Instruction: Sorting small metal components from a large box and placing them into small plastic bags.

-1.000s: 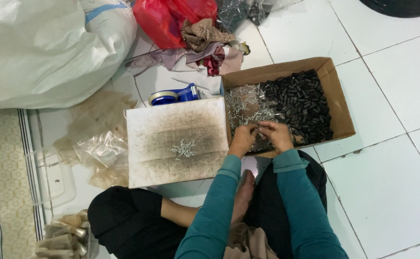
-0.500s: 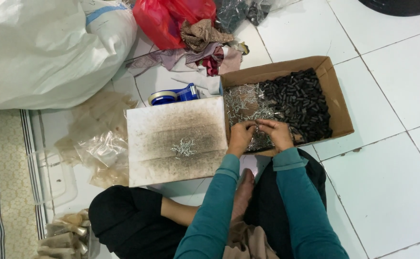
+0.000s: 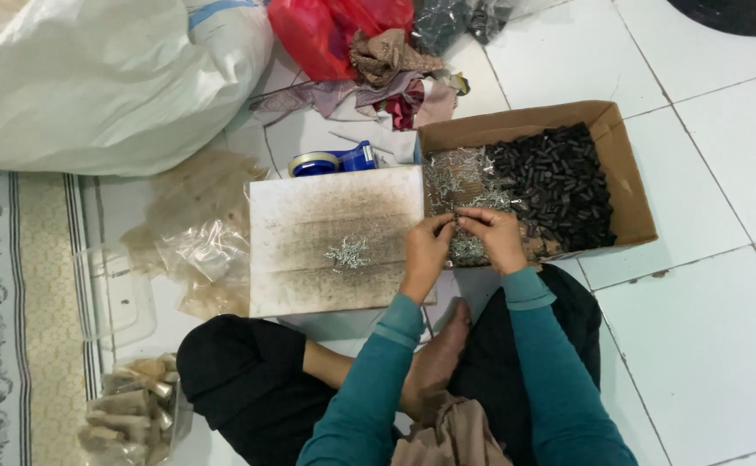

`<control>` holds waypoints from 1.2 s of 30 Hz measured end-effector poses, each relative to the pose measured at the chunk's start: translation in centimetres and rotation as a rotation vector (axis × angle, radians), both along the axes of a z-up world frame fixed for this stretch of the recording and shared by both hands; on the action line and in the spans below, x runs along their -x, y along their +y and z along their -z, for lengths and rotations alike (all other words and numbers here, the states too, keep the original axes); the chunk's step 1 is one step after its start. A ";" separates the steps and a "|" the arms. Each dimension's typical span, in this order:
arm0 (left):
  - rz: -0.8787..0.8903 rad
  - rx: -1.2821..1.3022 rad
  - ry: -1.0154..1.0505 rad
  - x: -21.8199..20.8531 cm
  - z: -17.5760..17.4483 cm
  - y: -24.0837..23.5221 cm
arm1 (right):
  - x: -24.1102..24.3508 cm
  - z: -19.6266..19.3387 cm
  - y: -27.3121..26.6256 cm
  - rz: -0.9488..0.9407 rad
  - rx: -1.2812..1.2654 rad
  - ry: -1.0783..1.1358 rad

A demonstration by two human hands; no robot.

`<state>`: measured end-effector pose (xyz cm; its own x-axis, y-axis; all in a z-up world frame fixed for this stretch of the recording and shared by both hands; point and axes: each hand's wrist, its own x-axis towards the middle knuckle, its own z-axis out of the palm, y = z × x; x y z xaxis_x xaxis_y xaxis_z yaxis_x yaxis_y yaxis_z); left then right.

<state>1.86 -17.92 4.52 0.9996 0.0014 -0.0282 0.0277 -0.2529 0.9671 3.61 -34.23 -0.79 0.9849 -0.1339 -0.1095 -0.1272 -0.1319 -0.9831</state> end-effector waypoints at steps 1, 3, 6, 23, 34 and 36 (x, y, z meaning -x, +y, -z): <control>-0.011 -0.002 -0.003 0.6 -1.0 1.4 | 0.2 -1.1 1.7 -0.011 -0.002 -0.003; -0.106 -0.055 -0.026 2.0 -3.0 4.2 | 0.7 -3.2 5.1 -0.093 0.057 0.017; -0.210 -0.155 -0.115 4.0 -3.1 8.8 | 2.1 -4.5 10.6 -0.217 0.093 -0.099; 0.133 -0.287 -0.150 0.3 2.7 1.8 | -1.1 1.2 -1.2 -0.089 0.665 -0.055; 0.458 -0.766 0.305 -5.4 17.1 -8.0 | -2.7 8.7 -2.9 -0.421 1.069 0.514; 0.477 -0.834 0.428 -4.9 14.8 -7.7 | -2.9 11.0 -3.3 -0.451 1.036 0.438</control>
